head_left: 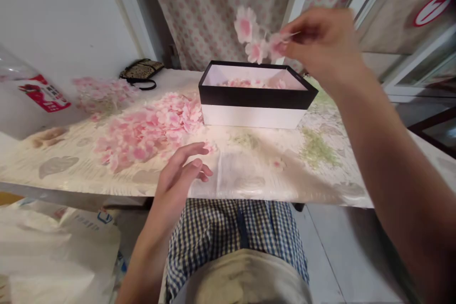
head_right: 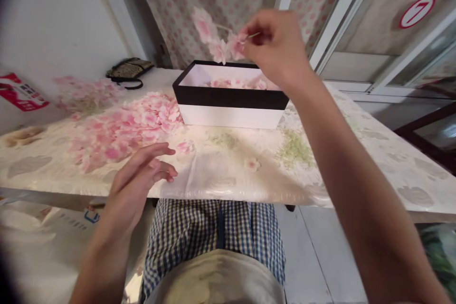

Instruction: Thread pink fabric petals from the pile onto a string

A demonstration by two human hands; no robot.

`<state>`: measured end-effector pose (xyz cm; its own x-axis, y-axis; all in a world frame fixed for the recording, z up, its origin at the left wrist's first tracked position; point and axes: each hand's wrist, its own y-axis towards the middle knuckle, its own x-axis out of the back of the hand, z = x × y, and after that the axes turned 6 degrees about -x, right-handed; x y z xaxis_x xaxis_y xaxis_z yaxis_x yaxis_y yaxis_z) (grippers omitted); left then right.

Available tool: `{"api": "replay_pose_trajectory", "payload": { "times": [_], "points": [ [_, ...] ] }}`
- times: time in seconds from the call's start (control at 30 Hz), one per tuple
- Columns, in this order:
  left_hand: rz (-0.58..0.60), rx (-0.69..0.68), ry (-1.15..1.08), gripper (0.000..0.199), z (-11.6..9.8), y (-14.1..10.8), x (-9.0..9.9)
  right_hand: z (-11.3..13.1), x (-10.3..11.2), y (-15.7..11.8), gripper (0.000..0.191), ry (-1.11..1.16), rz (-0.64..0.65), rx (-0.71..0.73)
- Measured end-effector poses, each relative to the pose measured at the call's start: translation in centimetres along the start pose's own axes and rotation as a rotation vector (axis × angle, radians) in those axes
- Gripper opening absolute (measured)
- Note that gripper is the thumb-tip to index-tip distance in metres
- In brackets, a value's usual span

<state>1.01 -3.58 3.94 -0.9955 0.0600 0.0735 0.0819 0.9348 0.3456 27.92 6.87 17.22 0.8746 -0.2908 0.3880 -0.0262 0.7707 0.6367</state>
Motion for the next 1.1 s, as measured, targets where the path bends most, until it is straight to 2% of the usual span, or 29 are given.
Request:
{"api": "replay_pose_trajectory", "payload": {
  "times": [0.03,0.1,0.17,0.2,0.27,0.33,0.4,0.47,0.53,0.67,0.7,0.77,0.97,1.1],
  "points": [
    [0.007,0.002,0.071,0.024,0.3,0.3,0.0,-0.5,0.1,1.3,0.027,-0.123,0.047,-0.081],
    [0.036,-0.034,0.267,0.024,1.1,1.0,-0.1,-1.3,0.4,1.9,0.05,-0.296,0.048,-0.091],
    [0.071,-0.12,0.508,0.024,1.9,1.9,0.0,-1.5,0.6,0.0,0.055,-0.459,0.097,-0.008],
    [0.091,-0.166,0.632,0.025,2.3,2.5,0.2,-1.5,0.7,-1.6,0.045,-0.547,0.155,-0.013],
    [0.149,-0.213,0.827,0.026,3.3,3.7,0.7,-1.9,0.9,-5.3,0.024,-0.621,0.487,-0.093],
    [0.191,-0.207,0.91,0.028,4.1,4.8,1.2,-2.7,0.9,-8.7,0.015,-0.618,0.681,-0.156],
    [0.197,-0.189,0.887,0.028,4.8,5.6,1.5,-3.9,0.6,-11.3,0.025,-0.636,0.768,-0.266],
    [0.19,-0.181,0.831,0.028,5.2,5.9,1.5,-5.0,0.1,-12.9,0.041,-0.637,0.765,-0.322],
    [0.18,-0.174,0.772,0.03,5.5,5.9,1.4,-5.8,-0.4,-13.5,0.043,-0.603,0.742,-0.372],
    [0.167,-0.178,0.672,0.038,5.7,5.6,1.5,-6.7,-1.0,-13.5,0.014,-0.506,0.748,-0.408],
    [0.169,-0.178,0.648,0.039,5.7,5.5,1.5,-6.8,-1.0,-13.4,0.012,-0.485,0.746,-0.409],
    [0.178,-0.174,0.601,0.04,5.8,5.4,1.7,-6.9,-0.9,-13.3,0.013,-0.44,0.745,-0.409],
    [0.155,-0.118,0.389,0.047,5.5,5.0,2.0,-6.6,-0.6,-13.0,0.03,-0.153,0.901,-0.462],
    [0.099,-0.039,0.179,0.051,5.1,4.9,2.2,-6.6,-0.8,-13.1,0.038,-0.167,0.894,-0.503]
  ]
}}
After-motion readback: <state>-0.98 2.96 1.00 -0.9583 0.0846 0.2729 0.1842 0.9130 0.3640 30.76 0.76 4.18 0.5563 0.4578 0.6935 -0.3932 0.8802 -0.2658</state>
